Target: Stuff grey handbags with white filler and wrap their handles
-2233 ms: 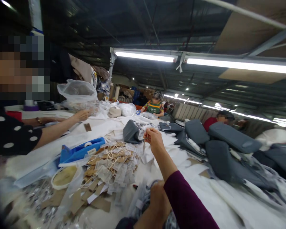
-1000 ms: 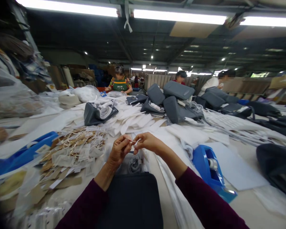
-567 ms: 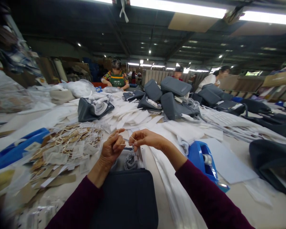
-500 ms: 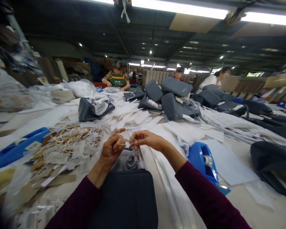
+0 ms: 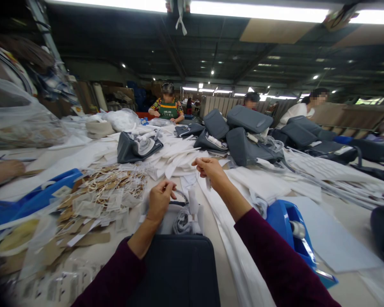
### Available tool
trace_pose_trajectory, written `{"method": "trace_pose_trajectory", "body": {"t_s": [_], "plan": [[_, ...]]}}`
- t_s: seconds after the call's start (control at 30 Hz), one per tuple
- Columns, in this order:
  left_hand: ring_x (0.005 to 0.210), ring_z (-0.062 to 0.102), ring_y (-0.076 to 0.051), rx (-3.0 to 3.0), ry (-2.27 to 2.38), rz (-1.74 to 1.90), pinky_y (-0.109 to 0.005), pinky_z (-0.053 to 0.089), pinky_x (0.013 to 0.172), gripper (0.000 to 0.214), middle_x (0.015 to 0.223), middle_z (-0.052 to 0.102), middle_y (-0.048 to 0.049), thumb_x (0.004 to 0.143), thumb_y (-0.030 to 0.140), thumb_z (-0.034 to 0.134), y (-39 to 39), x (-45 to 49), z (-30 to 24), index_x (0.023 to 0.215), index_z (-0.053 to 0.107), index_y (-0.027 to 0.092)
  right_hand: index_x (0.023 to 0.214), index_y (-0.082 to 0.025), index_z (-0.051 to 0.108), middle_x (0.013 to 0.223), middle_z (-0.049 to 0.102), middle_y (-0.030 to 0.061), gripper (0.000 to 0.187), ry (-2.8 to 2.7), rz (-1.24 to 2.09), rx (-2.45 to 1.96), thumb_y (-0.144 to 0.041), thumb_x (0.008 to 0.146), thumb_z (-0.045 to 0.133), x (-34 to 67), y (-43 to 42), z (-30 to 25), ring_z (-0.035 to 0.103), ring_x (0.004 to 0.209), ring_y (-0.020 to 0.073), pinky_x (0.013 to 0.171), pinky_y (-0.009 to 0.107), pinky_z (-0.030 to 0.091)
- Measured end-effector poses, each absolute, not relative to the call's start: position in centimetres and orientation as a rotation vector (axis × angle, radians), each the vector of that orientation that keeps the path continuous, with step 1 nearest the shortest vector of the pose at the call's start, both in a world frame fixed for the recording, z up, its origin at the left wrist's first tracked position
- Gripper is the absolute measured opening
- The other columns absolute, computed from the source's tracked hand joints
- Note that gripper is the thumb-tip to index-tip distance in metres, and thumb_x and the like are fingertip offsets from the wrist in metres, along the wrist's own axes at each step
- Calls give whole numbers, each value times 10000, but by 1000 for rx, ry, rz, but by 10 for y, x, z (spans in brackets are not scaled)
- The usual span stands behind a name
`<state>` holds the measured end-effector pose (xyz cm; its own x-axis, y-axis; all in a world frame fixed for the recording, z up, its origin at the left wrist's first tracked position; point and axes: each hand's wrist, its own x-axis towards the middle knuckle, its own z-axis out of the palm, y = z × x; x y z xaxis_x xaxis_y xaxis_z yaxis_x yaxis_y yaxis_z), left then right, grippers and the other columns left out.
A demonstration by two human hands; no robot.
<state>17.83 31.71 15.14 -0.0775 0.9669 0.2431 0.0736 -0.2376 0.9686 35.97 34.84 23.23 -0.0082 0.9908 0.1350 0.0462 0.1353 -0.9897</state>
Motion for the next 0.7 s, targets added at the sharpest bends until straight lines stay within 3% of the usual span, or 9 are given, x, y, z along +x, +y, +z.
{"method": "trace_pose_trajectory", "body": {"t_s": [0.13,0.33,0.47,0.7], "plan": [[809,618,-240,1905,1653,982,-314,422,715,224,699,643,-91,763,142,573,315,184,140,546,597,192,654,-176,656,464,410,-49,158,-1561,752,-1481,-301,739,608,365,381,218,321,469,85,476,242,217],[894,632,-260,2054,1603,910,-356,417,833,212,886,705,-131,780,74,507,317,182,141,781,695,174,498,-170,644,367,453,-47,52,-1829,1197,-1586,-157,548,652,345,394,168,370,395,77,420,210,261],[837,626,-220,1939,1562,970,-321,413,794,201,811,702,-68,741,39,525,319,181,142,715,648,196,574,-165,670,459,569,-19,71,-1877,1533,-1472,-207,524,643,342,390,156,451,409,91,411,199,349],[649,555,-164,1846,1582,976,-257,341,607,199,674,598,16,680,82,623,324,180,137,702,484,222,657,-167,669,537,596,-5,125,-1785,1767,-1340,-246,566,635,348,388,150,475,431,87,435,195,396]]}}
